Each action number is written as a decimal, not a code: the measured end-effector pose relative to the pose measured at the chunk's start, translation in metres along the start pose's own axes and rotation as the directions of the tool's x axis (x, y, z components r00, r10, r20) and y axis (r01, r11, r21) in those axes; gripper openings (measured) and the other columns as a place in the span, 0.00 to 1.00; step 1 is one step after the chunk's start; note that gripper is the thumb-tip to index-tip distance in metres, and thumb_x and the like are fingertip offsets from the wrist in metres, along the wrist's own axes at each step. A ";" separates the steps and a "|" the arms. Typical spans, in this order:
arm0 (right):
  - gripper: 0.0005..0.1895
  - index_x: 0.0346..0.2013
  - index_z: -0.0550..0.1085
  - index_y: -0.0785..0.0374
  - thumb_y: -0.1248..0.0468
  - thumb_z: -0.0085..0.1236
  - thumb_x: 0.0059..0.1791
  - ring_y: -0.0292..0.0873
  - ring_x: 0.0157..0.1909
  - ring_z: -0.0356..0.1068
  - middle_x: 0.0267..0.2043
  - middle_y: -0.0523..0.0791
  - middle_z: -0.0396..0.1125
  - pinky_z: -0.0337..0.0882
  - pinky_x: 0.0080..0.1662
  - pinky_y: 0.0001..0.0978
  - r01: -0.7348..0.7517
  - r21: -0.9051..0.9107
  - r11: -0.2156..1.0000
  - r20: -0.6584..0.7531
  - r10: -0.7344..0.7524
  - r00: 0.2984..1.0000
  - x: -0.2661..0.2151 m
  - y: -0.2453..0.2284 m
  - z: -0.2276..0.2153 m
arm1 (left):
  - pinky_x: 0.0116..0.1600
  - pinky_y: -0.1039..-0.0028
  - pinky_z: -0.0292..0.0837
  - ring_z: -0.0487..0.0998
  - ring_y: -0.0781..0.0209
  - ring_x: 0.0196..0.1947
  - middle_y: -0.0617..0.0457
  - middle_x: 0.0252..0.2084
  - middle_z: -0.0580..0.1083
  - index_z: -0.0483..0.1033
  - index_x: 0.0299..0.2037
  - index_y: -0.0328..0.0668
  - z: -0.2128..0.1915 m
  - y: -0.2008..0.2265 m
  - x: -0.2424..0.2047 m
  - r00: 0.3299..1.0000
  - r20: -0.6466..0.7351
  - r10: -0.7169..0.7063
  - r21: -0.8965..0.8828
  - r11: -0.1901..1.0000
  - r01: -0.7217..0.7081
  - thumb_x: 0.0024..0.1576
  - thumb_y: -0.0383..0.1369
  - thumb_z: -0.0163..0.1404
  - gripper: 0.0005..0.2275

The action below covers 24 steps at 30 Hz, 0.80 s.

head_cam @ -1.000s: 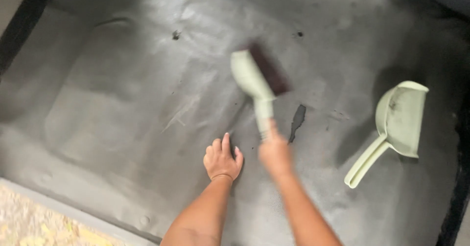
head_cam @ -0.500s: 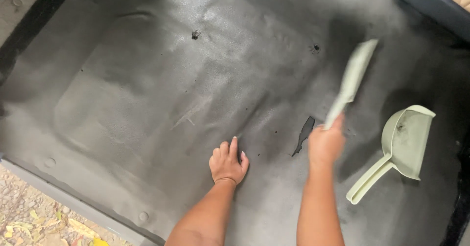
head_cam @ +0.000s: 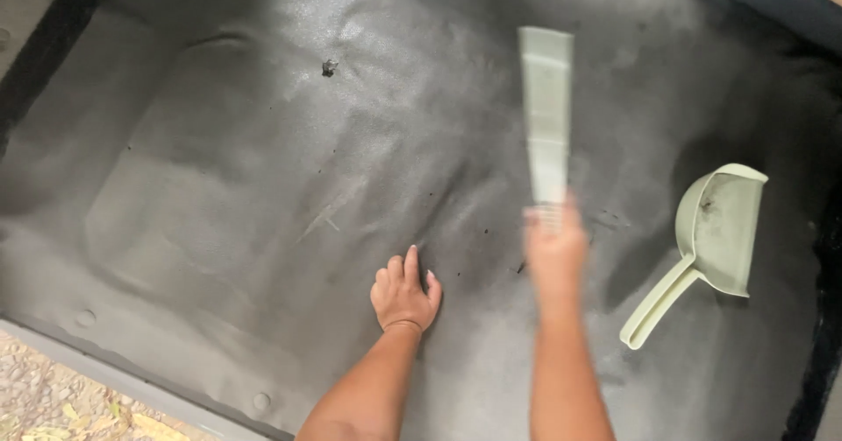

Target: Brushing dirt and debris off a vehicle floor mat using a hand brush and dustpan.

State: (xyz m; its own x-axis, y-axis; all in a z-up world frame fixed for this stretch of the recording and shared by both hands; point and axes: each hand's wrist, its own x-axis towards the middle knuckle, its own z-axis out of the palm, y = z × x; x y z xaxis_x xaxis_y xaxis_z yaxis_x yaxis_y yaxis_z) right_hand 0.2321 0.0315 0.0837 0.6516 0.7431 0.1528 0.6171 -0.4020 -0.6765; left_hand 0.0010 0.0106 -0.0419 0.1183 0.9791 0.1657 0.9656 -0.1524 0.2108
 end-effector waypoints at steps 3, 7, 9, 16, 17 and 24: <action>0.27 0.69 0.68 0.58 0.57 0.55 0.54 0.63 0.46 0.76 0.43 0.59 0.75 0.75 0.48 0.60 -0.280 -0.481 0.831 0.016 0.328 0.945 0.008 0.030 -0.017 | 0.34 0.66 0.67 0.67 0.54 0.33 0.57 0.42 0.64 0.69 0.59 0.63 0.006 -0.002 -0.004 0.999 -0.037 0.015 -0.004 1.000 -0.015 0.49 0.51 0.43 0.25; 0.31 0.71 0.62 0.65 0.61 0.50 0.53 0.64 0.51 0.75 0.48 0.63 0.73 0.75 0.50 0.61 -0.242 -0.305 0.921 0.297 0.333 0.895 -0.043 -0.050 0.000 | 0.34 0.67 0.66 0.66 0.55 0.33 0.58 0.42 0.64 0.68 0.57 0.63 -0.002 0.000 0.003 1.000 -0.014 0.020 -0.007 1.000 -0.020 0.50 0.51 0.42 0.23; 0.27 0.66 0.69 0.66 0.65 0.57 0.51 0.58 0.68 0.64 0.64 0.59 0.67 0.63 0.67 0.50 -0.325 0.218 0.920 0.576 0.147 0.804 -0.061 -0.078 -0.008 | 0.34 0.66 0.66 0.67 0.53 0.33 0.57 0.43 0.64 0.69 0.58 0.63 -0.001 -0.001 -0.001 0.999 -0.046 0.028 0.010 1.000 -0.028 0.50 0.51 0.43 0.24; 0.25 0.65 0.70 0.67 0.61 0.56 0.54 0.70 0.50 0.71 0.49 0.66 0.72 0.70 0.49 0.62 -0.192 -0.052 0.980 0.031 0.194 0.981 -0.043 -0.011 -0.050 | 0.34 0.66 0.68 0.68 0.53 0.35 0.57 0.44 0.66 0.71 0.57 0.63 -0.002 -0.002 -0.001 0.998 -0.062 0.031 0.012 0.999 -0.030 0.49 0.50 0.44 0.24; 0.27 0.66 0.69 0.65 0.61 0.57 0.53 0.65 0.51 0.73 0.49 0.62 0.73 0.72 0.51 0.58 -0.258 -0.173 0.951 0.020 0.265 0.964 -0.052 0.004 -0.040 | 0.34 0.66 0.68 0.68 0.53 0.35 0.57 0.44 0.65 0.70 0.58 0.64 -0.002 -0.002 -0.003 0.998 -0.055 0.025 0.014 1.000 -0.024 0.49 0.51 0.44 0.24; 0.38 0.74 0.56 0.53 0.61 0.53 0.49 0.52 0.65 0.70 0.74 0.46 0.60 0.70 0.58 0.39 -0.003 0.199 0.980 0.413 -0.081 0.907 -0.144 0.003 0.057 | 0.37 0.56 0.70 0.72 0.45 0.39 0.53 0.49 0.71 0.72 0.63 0.60 -0.014 0.002 0.004 0.997 0.071 -0.035 -0.062 0.997 0.040 0.51 0.51 0.46 0.27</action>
State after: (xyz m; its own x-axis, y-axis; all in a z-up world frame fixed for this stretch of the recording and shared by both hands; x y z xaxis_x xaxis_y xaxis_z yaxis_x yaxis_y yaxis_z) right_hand 0.1151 -0.0464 0.0184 0.3583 0.9278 -0.1040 0.5151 -0.2893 -0.8068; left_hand 0.0000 0.0120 -0.0270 0.1004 0.9909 0.0898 0.9532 -0.1217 0.2769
